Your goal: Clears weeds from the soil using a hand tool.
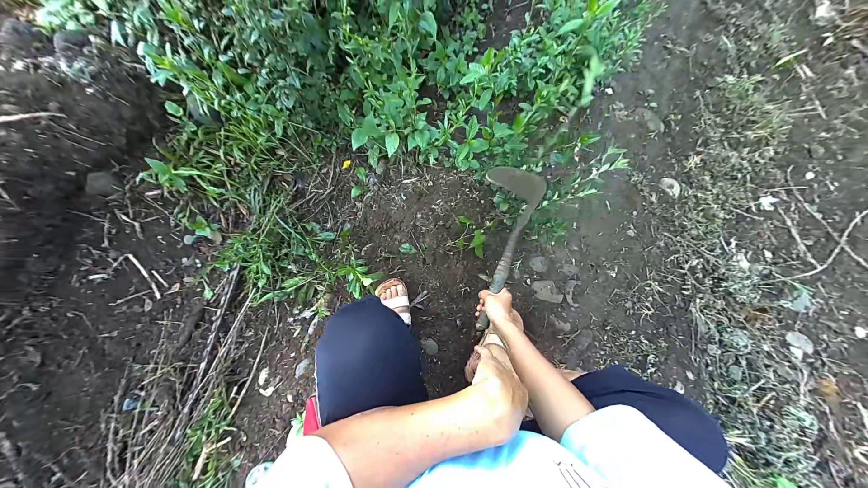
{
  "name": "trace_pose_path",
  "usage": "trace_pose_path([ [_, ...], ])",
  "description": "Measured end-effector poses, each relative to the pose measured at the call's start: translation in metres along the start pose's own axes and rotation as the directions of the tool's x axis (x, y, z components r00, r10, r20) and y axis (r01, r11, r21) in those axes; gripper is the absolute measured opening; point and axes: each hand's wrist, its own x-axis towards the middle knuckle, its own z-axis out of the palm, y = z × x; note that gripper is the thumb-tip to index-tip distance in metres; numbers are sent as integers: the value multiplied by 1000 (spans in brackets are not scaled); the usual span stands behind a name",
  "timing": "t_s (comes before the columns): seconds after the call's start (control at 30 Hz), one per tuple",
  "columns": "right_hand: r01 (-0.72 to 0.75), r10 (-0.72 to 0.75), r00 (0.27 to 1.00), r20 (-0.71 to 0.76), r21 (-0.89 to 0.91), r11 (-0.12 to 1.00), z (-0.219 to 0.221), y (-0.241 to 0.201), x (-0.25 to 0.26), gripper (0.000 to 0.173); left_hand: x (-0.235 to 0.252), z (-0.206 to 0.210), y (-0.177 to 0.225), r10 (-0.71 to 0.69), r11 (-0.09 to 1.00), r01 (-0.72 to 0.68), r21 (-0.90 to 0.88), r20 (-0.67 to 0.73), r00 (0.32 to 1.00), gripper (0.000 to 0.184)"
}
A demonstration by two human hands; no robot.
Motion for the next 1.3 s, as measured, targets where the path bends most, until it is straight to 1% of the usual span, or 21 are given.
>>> trace_pose_path([
  [0.03, -37, 39, 998, 44, -59, 998, 6, 12, -1, 31, 0, 1, 0, 4, 1000, -4, -15, -10, 1000, 34],
  [0.1, -119, 159, 977, 142, -252, 960, 8, 40, -6, 35, 2, 0, -1, -15, 1000, 15, -9, -31, 999, 35],
  [0.17, -145, 206, 967, 152, -339, 930, 6, 63, -9, 31, 5, 0, -2, -49, 998, 51, 29, -50, 998, 35],
  [0.2, -150, 212, 967, 140, -355, 923, 2, 59, -16, 33, 4, -2, -4, -61, 997, 64, 39, -66, 996, 36],
  [0.27, -147, 191, 976, 99, -343, 928, -6, 42, -36, 27, 0, -4, -7, -65, 997, 69, 42, -88, 994, 35],
  [0.33, -171, 199, 976, 87, -261, 950, -16, 30, -52, 22, -4, -6, -9, -45, 999, 48, 25, -91, 995, 35],
  [0.37, -191, 210, 972, 106, -166, 967, -20, 26, -61, 19, -6, -8, -10, -35, 999, 37, 18, -88, 996, 36],
  [0.43, -215, 203, 967, 155, 65, 974, -23, 50, -57, 16, -10, -11, -12, -31, 999, 33, 30, -64, 997, 38],
  [0.5, -263, 232, 962, 145, 248, 932, -23, 70, -57, 19, -12, -13, -14, -26, 999, 28, 37, -58, 998, 37],
  [0.6, -337, 318, 941, 118, 423, 841, -28, 75, -54, 24, -14, -14, -22, -57, 998, 58, 18, -63, 996, 37],
  [0.67, -290, 296, 952, 79, 545, 787, -35, 70, -40, 23, -20, -17, -27, -112, 993, 115, 39, -68, 991, 39],
  [0.77, -132, 223, 974, -39, 703, 699, -52, 54, -10, 15, -36, -25, -31, -199, 973, 212, 95, -130, 971, 37],
  [0.83, -53, 197, 975, -107, 743, 667, -73, 46, 12, 9, -46, -31, -33, -206, 960, 239, 149, -206, 957, 38],
  [0.97, 10, 264, 931, -250, 744, 668, -130, 17, 56, 12, -49, -35, -45, -155, 933, 248, 260, -330, 931, 32],
  [1.03, 137, 223, 919, -326, 791, 596, -149, -7, 70, 14, -43, -30, -52, -169, 930, 281, 237, -403, 899, 30],
  [1.13, 374, 96, 892, -442, 840, 393, -172, -46, 95, 13, -35, -14, -63, -189, 954, 275, 118, -473, 860, 30],
  [1.17, 427, 59, 883, -466, 847, 316, -176, -61, 104, 13, -37, -8, -65, -195, 963, 257, 74, -465, 863, 33],
  [1.2, 457, 43, 876, -480, 856, 240, -176, -74, 112, 13, -41, -6, -67, -211, 969, 246, 30, -415, 885, 38],
  [1.23, 461, 37, 878, -477, 865, 200, -169, -84, 118, 13, -44, -5, -68, -225, 971, 239, -6, -364, 904, 41],
  [1.27, 433, 25, 893, -449, 874, 220, -153, -86, 120, 11, -44, -5, -68, -229, 971, 238, -19, -357, 905, 42],
  [1.3, 365, 17, 922, -388, 881, 302, -127, -79, 116, 5, -43, -3, -69, -231, 969, 248, -3, -381, 895, 42],
])
